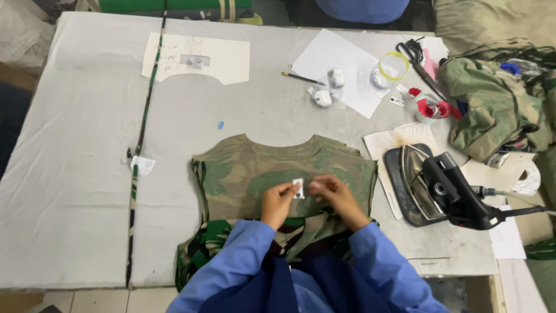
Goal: The person irons a camouflage-patterned shirt laid out on a white table. They repeatedly pick up small white tags from the table, place them on the shirt, and press them with a steam iron. The person adjusts the shirt's position and smooths the fabric between ironing cycles.
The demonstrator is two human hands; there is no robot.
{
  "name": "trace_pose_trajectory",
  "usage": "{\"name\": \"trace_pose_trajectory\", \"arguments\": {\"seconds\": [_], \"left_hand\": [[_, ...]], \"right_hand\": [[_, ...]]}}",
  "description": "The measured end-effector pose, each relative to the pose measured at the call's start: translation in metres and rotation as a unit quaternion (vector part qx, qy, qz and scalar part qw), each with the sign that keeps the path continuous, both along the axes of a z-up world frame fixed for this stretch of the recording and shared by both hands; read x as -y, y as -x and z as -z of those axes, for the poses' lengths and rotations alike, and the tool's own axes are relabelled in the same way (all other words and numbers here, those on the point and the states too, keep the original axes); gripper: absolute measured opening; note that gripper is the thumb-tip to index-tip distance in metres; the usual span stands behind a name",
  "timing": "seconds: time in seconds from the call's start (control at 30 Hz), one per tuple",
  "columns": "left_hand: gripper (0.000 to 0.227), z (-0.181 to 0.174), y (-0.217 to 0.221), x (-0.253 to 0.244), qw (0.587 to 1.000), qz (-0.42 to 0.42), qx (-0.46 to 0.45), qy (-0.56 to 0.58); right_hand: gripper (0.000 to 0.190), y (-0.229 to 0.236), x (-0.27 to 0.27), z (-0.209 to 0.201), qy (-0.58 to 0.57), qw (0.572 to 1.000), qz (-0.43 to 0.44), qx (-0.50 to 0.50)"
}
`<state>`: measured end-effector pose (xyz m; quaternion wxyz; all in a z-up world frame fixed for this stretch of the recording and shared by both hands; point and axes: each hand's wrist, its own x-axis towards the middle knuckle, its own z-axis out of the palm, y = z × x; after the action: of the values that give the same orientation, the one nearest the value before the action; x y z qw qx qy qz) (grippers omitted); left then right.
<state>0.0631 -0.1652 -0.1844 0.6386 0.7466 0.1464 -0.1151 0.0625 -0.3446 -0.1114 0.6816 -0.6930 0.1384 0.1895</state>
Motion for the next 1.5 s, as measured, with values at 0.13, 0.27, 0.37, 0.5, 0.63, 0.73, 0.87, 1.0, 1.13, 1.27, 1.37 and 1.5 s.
{"name": "trace_pose_trajectory", "arguments": {"seconds": [0.13,0.27,0.37,0.5,0.63,0.73,0.87,1.0,1.13,1.27,1.37,1.5], "left_hand": [[0.036,-0.075,-0.008,-0.025,0.984,-0.112,0.004,0.142],[0.024,-0.164,0.002,-0.037,0.943,-0.144,0.062,0.292],[0.022,-0.19,0.004,-0.032,0.929,-0.13,0.076,0.338],[0.031,-0.171,0.005,-0.026,0.939,-0.102,0.051,0.324],[0.041,-0.139,0.018,-0.032,0.992,0.068,0.039,0.096],[0.076,-0.131,0.021,-0.038,0.959,0.266,-0.046,-0.089],[0.073,-0.112,0.013,-0.049,0.94,0.291,-0.05,-0.169],[0.058,-0.092,-0.007,-0.052,0.902,0.183,0.107,-0.376],[0.071,-0.094,-0.017,-0.056,0.911,0.122,0.069,-0.388],[0.091,-0.096,-0.022,-0.056,0.907,0.11,0.032,-0.405],[0.099,-0.096,-0.025,-0.053,0.903,0.118,0.013,-0.413],[0.098,-0.097,-0.025,-0.055,0.905,0.125,0.004,-0.407]], "right_hand": [[0.025,-0.006,0.09,0.039,0.282,0.939,0.13,0.146],[0.031,0.013,0.069,-0.017,0.383,0.853,0.157,0.318],[0.023,0.021,0.032,-0.038,0.302,0.885,0.147,0.322],[0.015,0.025,-0.018,-0.055,0.117,0.945,0.103,0.288],[0.035,0.025,-0.046,-0.078,0.099,0.955,0.04,0.275],[0.071,0.021,-0.041,-0.049,0.018,0.989,-0.106,0.101],[0.025,0.011,-0.03,-0.005,0.069,0.993,-0.089,0.024],[0.015,-0.024,-0.032,0.017,0.133,0.985,-0.052,0.099],[0.016,-0.039,-0.031,0.003,0.319,0.927,-0.116,0.158],[0.041,-0.035,-0.029,-0.011,0.433,0.884,-0.127,0.125],[0.046,-0.033,-0.028,-0.004,0.437,0.884,-0.107,0.126],[0.049,-0.034,-0.028,-0.001,0.441,0.882,-0.101,0.131]]}}
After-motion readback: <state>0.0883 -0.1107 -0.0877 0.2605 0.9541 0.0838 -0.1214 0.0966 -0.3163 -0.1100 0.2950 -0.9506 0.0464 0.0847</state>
